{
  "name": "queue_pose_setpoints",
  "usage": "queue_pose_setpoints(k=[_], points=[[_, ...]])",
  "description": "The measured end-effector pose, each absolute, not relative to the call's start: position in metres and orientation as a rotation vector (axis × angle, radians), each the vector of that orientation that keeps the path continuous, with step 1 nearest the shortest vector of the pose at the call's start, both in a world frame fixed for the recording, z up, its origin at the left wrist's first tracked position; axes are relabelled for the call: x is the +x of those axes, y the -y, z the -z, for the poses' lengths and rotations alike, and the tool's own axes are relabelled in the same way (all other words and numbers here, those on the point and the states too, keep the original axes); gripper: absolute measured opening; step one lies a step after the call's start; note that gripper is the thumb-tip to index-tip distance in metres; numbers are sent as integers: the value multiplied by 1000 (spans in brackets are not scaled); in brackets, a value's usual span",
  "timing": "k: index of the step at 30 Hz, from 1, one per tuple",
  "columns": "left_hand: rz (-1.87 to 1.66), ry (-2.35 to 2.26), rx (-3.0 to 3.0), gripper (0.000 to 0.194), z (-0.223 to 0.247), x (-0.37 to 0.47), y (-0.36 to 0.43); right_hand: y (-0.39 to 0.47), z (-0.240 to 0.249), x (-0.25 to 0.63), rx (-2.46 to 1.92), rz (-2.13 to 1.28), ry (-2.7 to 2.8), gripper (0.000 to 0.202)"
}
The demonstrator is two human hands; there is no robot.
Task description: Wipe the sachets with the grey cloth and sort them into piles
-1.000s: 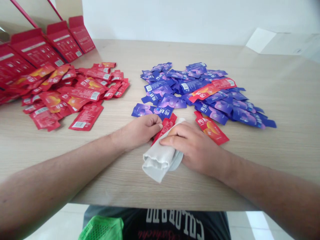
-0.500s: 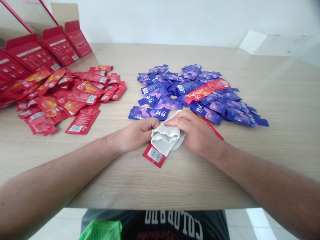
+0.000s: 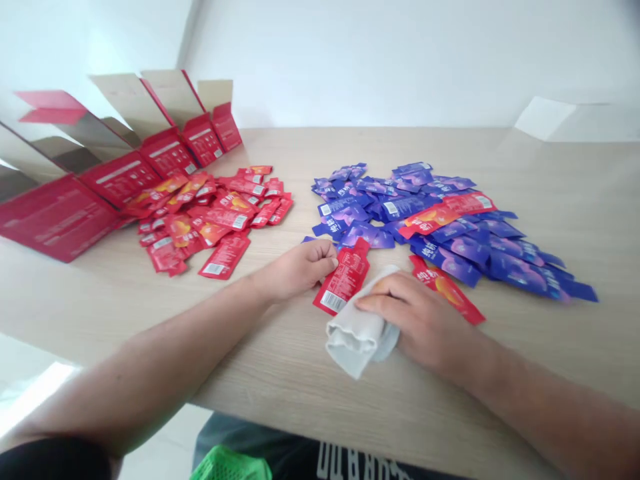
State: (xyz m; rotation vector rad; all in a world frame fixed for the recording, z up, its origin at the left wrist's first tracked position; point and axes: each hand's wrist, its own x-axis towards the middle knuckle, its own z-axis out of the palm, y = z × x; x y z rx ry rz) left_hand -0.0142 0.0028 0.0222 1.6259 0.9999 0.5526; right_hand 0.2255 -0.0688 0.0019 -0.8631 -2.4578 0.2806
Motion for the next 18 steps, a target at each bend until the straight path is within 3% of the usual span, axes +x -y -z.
queue_pose_setpoints(k=[10, 18], points=[[-637, -1656, 2245, 15, -78, -113, -42, 71, 2, 228, -822, -283, 2438, 36], [-596, -2265, 2392, 14, -96, -210, -73, 68, 11, 233, -858, -340, 2466, 44]])
